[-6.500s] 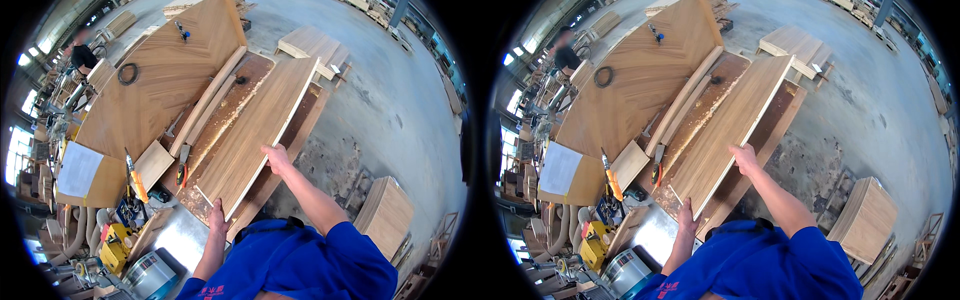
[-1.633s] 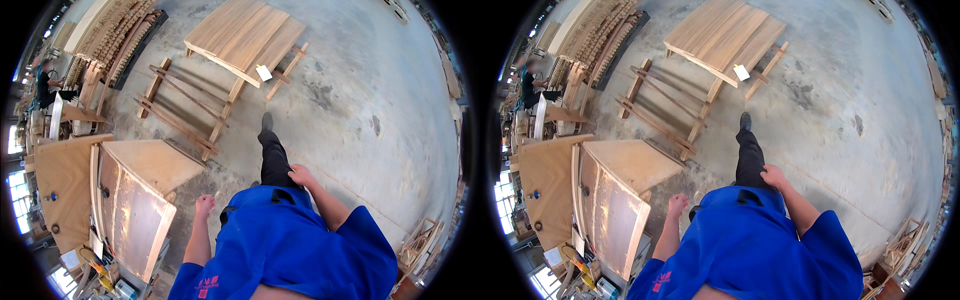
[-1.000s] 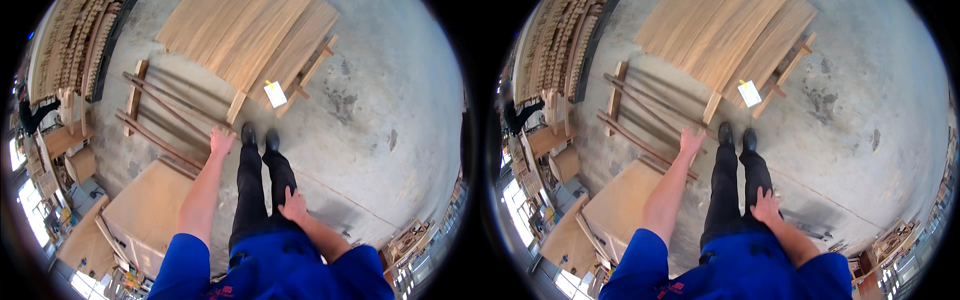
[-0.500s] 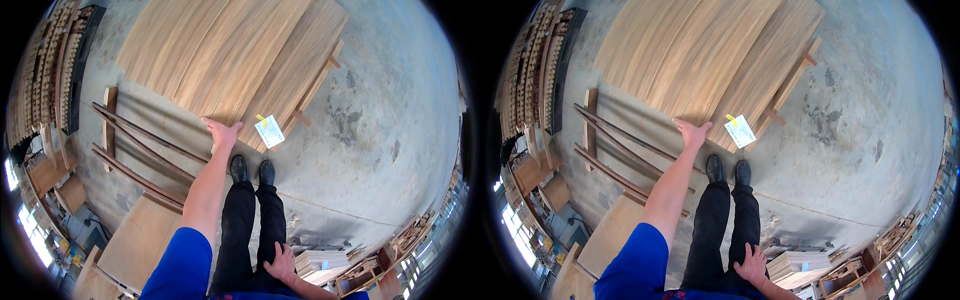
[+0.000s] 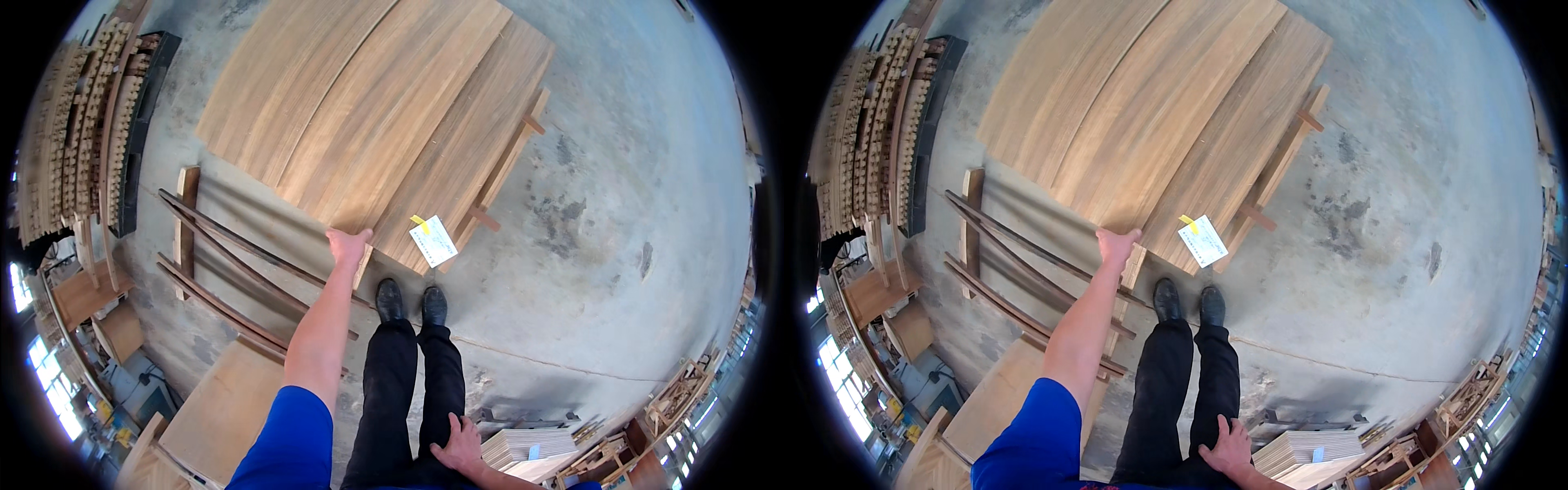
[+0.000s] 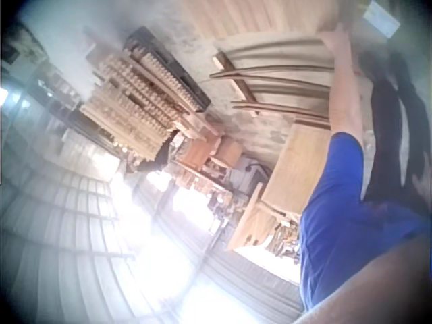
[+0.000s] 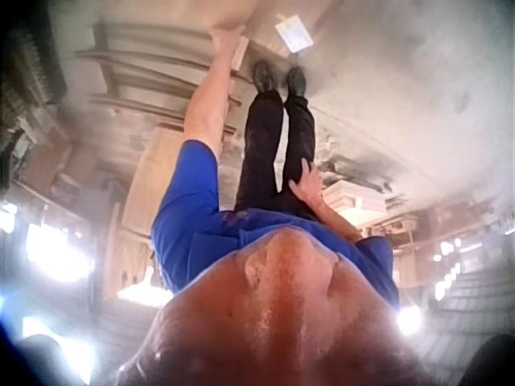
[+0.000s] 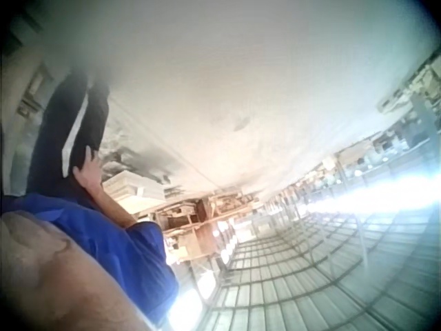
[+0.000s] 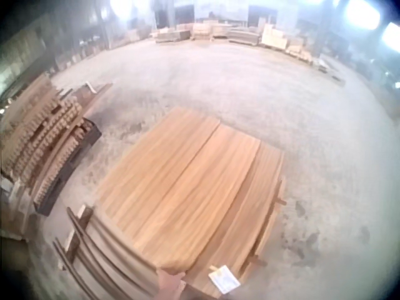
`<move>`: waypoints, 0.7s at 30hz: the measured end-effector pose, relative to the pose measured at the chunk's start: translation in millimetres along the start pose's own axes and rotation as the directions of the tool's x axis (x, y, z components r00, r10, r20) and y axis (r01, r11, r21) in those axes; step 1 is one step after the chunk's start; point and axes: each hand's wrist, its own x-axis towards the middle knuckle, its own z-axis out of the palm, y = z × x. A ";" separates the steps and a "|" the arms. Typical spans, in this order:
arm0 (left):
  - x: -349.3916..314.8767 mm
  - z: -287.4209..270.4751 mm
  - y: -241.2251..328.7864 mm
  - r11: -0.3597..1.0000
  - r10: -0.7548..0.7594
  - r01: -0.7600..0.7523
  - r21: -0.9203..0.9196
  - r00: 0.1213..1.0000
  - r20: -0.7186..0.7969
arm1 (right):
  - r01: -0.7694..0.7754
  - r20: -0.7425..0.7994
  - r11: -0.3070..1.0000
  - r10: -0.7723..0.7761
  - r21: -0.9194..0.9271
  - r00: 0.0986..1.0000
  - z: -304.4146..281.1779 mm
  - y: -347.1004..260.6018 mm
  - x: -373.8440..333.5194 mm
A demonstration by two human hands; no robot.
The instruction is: The person measures a wooden panel with a ruler, then uses a hammer and a nail gun to attach a thin wooden strip to its edge. They repeat this process on multiple panels, moving them between a workbench and a sanding machine, and stacking the finished pieces.
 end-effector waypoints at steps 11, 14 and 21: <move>-78.7 -26.9 31.5 0.445 0.179 0.491 -0.749 0.771 0.611 | 0.056 -0.066 0.998 -0.056 0.003 0.996 -4.6 9.9 3.7; -133.6 -63.6 85.8 0.384 0.244 0.443 -0.810 0.797 0.552 | 0.070 -0.060 0.997 -0.072 -0.044 0.996 -9.1 10.6 1.4; -194.7 -183.5 147.4 0.267 0.439 0.372 -0.889 0.774 0.456 | 0.159 -0.191 0.985 -0.169 -0.067 0.967 -29.4 54.3 42.0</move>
